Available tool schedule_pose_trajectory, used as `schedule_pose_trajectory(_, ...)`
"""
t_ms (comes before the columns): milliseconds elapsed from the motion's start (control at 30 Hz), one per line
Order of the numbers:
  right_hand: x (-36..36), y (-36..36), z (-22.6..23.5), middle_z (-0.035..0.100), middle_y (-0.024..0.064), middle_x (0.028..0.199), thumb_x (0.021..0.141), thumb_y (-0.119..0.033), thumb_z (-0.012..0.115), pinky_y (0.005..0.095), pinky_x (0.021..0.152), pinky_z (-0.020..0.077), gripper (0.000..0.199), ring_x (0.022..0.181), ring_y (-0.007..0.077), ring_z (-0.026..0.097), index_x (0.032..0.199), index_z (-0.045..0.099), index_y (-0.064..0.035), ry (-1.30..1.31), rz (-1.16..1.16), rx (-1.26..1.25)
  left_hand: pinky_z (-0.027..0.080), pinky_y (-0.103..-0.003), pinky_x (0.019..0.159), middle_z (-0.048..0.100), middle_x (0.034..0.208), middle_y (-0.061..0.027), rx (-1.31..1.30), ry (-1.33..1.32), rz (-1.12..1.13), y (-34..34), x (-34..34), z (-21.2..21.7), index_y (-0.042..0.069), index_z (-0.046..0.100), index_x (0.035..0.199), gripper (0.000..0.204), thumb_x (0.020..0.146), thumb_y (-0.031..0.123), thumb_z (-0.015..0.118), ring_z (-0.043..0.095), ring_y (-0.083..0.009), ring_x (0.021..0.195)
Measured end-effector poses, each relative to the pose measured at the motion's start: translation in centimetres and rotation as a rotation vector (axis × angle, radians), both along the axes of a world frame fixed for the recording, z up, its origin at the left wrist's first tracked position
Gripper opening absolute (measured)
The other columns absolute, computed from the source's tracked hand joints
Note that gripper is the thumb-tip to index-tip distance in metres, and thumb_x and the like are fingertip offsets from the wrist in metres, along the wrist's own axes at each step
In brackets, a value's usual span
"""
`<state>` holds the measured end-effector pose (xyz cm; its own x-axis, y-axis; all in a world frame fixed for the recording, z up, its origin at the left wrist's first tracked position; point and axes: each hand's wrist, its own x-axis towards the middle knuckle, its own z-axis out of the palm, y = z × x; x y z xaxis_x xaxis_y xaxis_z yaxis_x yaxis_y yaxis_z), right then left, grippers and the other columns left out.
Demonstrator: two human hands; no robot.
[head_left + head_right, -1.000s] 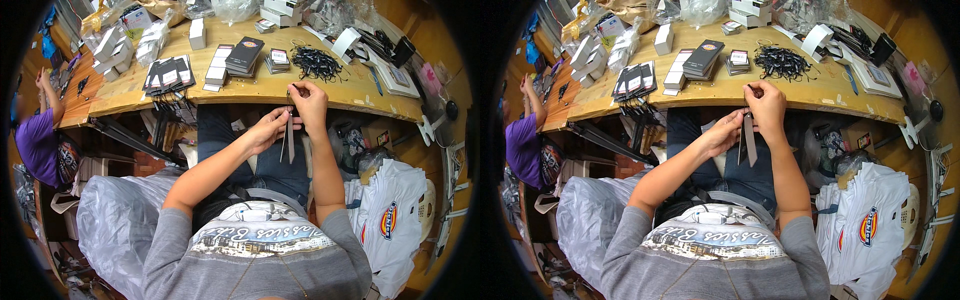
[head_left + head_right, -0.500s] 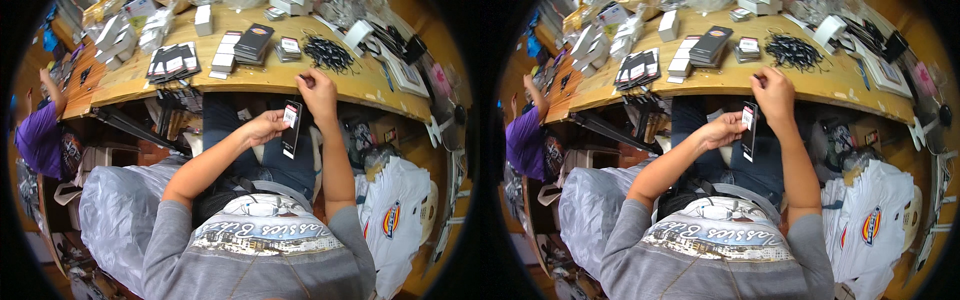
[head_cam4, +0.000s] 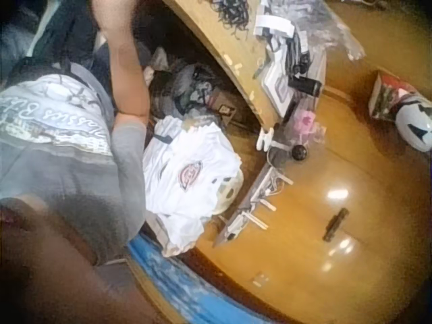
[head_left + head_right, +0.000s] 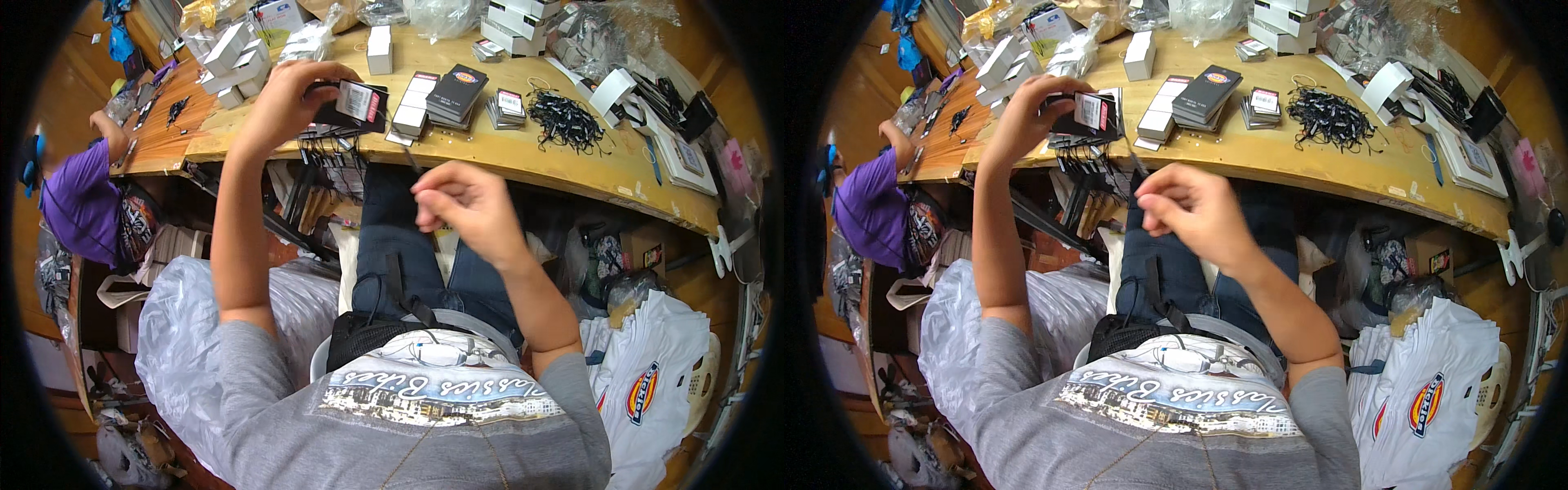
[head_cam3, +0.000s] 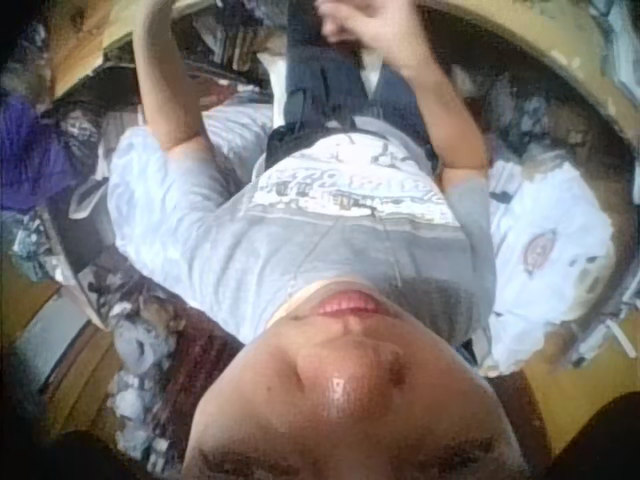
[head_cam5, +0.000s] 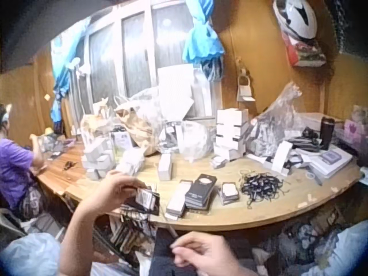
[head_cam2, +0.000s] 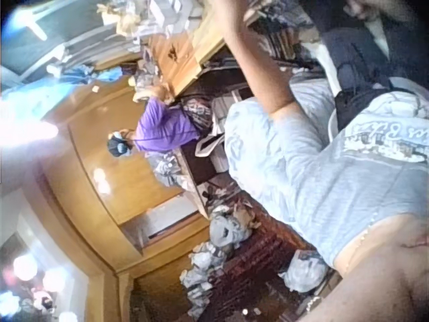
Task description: The person sits cross-legged at a cluttered workbench and repeatedly picks up small black tags and black plastic fasteners. They thread the fasteners through the tags and place the assembled items into a stack on the table.
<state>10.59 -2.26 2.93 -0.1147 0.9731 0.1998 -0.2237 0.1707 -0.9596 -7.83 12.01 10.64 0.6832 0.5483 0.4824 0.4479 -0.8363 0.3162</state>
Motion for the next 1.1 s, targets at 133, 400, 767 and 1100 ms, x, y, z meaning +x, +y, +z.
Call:
schedule_pose_trajectory(133,-3.2,2.9,-2.5,0.056,0.0079,0.068,0.080,-0.005,0.047,0.0209,0.056,0.0451,0.013,0.060,0.0114,0.055,0.089,0.051,0.0029,0.029,0.175,-0.050,0.023,-0.045,0.089,0.058,0.077,-0.0055,0.332,0.485,0.128,5.3,0.5,-0.1,0.014,0.060,0.084,0.020,0.069,0.003,0.051,0.049,-0.0224,0.088)
schedule_pose_trajectory(400,-1.5,4.4,-1.0,0.058,0.0129,0.078,0.072,-0.014,0.055,0.0320,0.069,0.0423,0.016,0.071,0.0273,0.053,0.079,0.055,0.0004,-0.930,-0.446,0.717,0.032,-0.034,0.087,0.051,0.096,-0.0093,0.275,0.469,-0.033,8.4,3.7,-3.3,0.010,0.057,0.091,0.027,0.067,-0.002,0.053,0.046,-0.0241,0.094)
schedule_pose_trajectory(767,11.5,17.4,2.4,0.054,0.0169,0.098,0.048,-0.050,0.069,0.0341,0.083,0.0373,0.070,0.097,0.0303,0.047,0.095,0.057,-0.0003,-1.453,-0.425,-0.002,0.031,-0.035,0.093,0.034,0.121,-0.0168,-0.361,0.522,-0.159,11.9,9.6,-4.9,0.004,0.032,0.120,0.089,0.049,0.039,0.073,0.034,-0.0296,0.112)
schedule_pose_trajectory(1100,10.7,17.3,2.9,0.058,0.0133,0.087,0.051,-0.031,0.074,0.0325,0.074,0.0423,0.051,0.082,0.0251,0.056,0.093,0.059,-0.0064,-1.196,-0.580,0.124,0.041,-0.032,0.076,0.053,0.092,-0.0114,-0.241,0.104,0.022,10.8,8.8,-4.9,0.005,0.045,0.104,0.055,0.057,0.017,0.071,0.050,-0.0224,0.089)
